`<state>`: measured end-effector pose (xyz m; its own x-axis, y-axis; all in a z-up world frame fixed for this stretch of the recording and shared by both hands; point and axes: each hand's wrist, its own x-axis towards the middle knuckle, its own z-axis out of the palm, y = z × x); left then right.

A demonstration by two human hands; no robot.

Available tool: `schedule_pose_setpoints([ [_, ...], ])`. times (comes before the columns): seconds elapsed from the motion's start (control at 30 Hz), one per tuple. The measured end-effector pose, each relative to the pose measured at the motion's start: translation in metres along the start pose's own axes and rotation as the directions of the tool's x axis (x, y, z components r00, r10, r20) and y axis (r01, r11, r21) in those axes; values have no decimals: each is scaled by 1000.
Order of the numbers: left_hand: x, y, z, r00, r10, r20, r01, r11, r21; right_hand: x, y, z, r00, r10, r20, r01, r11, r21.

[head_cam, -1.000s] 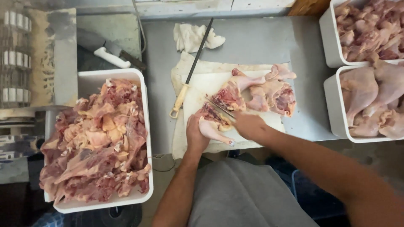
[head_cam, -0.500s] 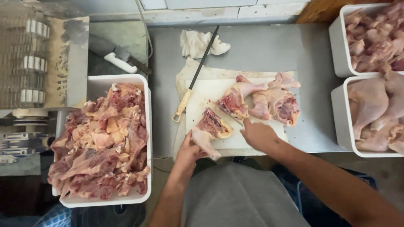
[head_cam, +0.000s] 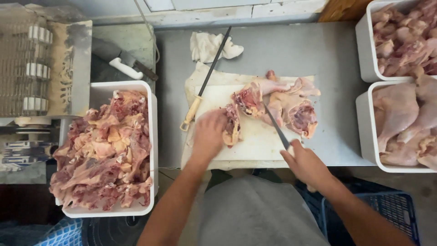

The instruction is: Deboning and portioning raw chicken pieces using a knife on a cutting board in a commercial kitchen environment.

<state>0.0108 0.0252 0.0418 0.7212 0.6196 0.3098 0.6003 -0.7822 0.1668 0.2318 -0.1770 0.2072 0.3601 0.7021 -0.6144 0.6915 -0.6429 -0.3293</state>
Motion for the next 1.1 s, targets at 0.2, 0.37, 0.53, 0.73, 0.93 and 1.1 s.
schedule_pose_setpoints([
  [0.2, -29, 35, 36, 990, 108, -87, -115, 990, -86, -9, 54, 40, 996, 91, 13, -92, 986, 140],
  [0.37, -43, 42, 30, 892, -448, 66, 390, 686, -614, -6, 43, 36, 985, -39, 170, 38, 999, 6],
  [0.53, -69, 38, 18, 877, -471, -98, 338, 749, -570, 11, 27, 60, 965, -249, 85, 261, 947, -186],
  [0.73, -63, 51, 5, 916, -292, -276, 174, 907, -383, 51, 13, 95, 890, -451, 69, 441, 814, -377],
  [0.93, -69, 43, 31, 915, -258, -309, 173, 945, -276, 102, -16, 132, 884, -460, 85, 438, 749, -498],
  [1.1, -72, 41, 39, 906, -261, -333, 168, 944, -283, 127, -7, 143, 909, -405, 102, 399, 770, -498],
])
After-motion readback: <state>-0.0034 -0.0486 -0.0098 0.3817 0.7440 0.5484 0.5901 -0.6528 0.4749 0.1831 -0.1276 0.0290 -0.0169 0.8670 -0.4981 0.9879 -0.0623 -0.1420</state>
